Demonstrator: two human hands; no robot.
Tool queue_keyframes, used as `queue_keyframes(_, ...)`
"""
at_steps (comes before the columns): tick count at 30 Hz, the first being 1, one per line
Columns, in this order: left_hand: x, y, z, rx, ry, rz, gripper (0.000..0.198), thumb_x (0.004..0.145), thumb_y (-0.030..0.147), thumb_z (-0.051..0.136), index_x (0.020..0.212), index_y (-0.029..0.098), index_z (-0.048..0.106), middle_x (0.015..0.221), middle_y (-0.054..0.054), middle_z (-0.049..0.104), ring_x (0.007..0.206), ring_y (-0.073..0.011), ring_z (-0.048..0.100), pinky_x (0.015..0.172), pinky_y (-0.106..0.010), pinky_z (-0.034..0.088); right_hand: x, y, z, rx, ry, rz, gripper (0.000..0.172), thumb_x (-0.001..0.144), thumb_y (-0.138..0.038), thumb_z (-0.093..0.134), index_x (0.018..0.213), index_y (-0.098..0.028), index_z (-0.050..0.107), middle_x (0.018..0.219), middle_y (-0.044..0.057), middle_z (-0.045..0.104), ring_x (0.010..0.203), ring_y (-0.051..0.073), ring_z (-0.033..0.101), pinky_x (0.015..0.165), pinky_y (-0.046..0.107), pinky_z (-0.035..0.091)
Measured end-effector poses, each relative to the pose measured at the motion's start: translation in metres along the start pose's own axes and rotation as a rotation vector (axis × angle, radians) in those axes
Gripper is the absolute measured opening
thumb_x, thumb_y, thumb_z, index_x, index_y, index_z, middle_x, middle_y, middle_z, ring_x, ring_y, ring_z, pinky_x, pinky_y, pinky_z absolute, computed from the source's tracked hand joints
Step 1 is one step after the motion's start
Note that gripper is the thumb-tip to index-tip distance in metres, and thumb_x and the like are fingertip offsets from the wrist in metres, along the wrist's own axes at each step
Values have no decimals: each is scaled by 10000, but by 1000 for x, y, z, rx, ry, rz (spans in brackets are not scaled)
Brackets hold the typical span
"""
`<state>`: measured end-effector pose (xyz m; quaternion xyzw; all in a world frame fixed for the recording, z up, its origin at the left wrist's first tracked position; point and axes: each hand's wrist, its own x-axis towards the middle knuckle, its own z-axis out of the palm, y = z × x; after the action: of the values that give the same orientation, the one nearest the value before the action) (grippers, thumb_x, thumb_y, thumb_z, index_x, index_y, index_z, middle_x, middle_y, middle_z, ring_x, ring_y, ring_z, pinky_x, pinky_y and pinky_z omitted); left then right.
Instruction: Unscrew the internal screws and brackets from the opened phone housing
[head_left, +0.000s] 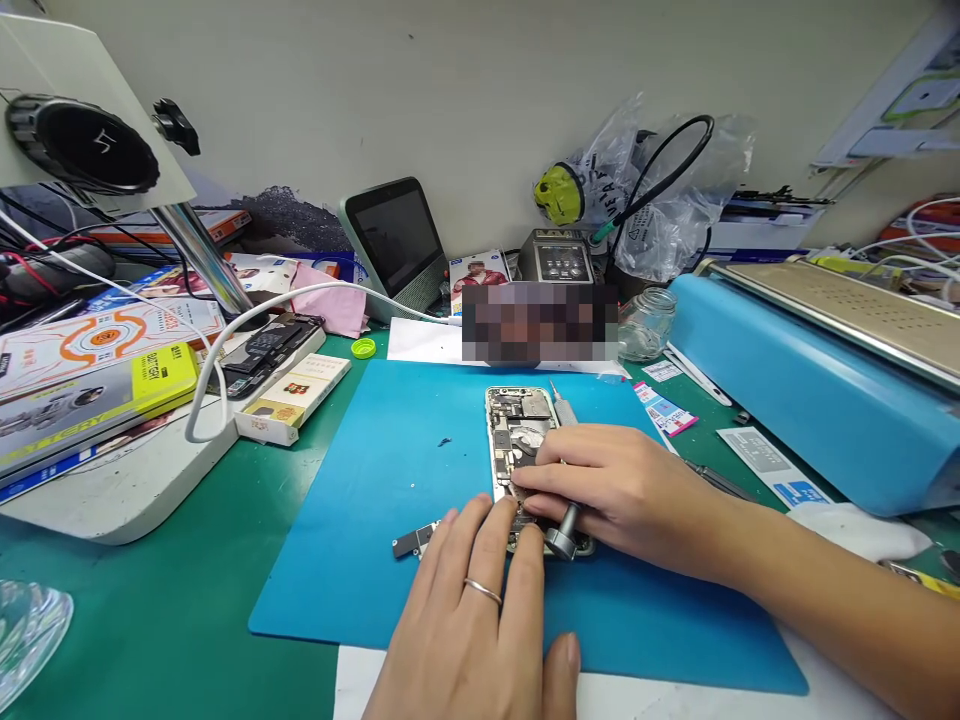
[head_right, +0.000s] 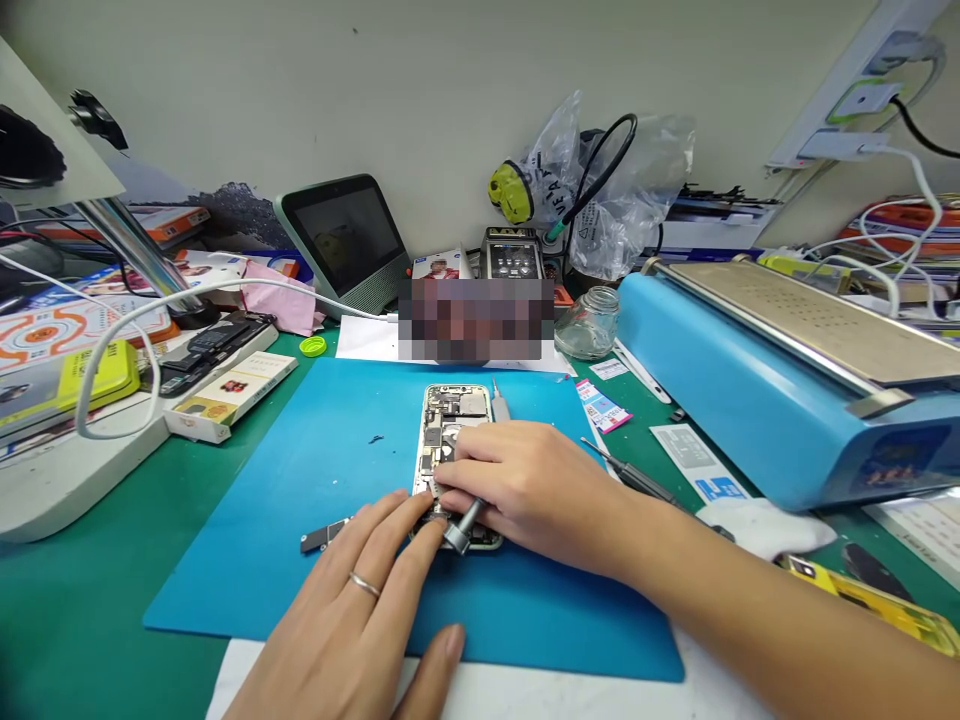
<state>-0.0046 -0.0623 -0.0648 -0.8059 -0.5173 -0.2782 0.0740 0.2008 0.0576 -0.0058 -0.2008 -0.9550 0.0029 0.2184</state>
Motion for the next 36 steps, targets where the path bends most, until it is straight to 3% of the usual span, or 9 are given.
queue_keyframes(8,1,1,1,30,61,-13,436,1216,400,205,1465,246,529,1499,-22,763,1415,-248,703,1137,-438,572,0,-1,-5,35,-33,23,317,1189,-254,539,1081,-163,822,957,75,775,811,168,730,715,273,577)
queue_keyframes(18,-3,-2,3,-11,32,22,423,1183,368,340,1523,231,551,1548,-41,734,1468,-297,664,1134,-481,580,-1,0,-2,48,-5,31,320,1185,-238,547,1058,-160,830,914,71,757,798,173,703,711,291,561)
queue_keyframes(36,-2,0,1,6,6,14,469,1200,398,276,1556,262,549,1631,40,674,1541,-287,589,1142,-496,576,-2,-1,-5,99,0,37,259,1156,-203,584,1126,-155,837,942,83,777,826,188,730,720,298,587)
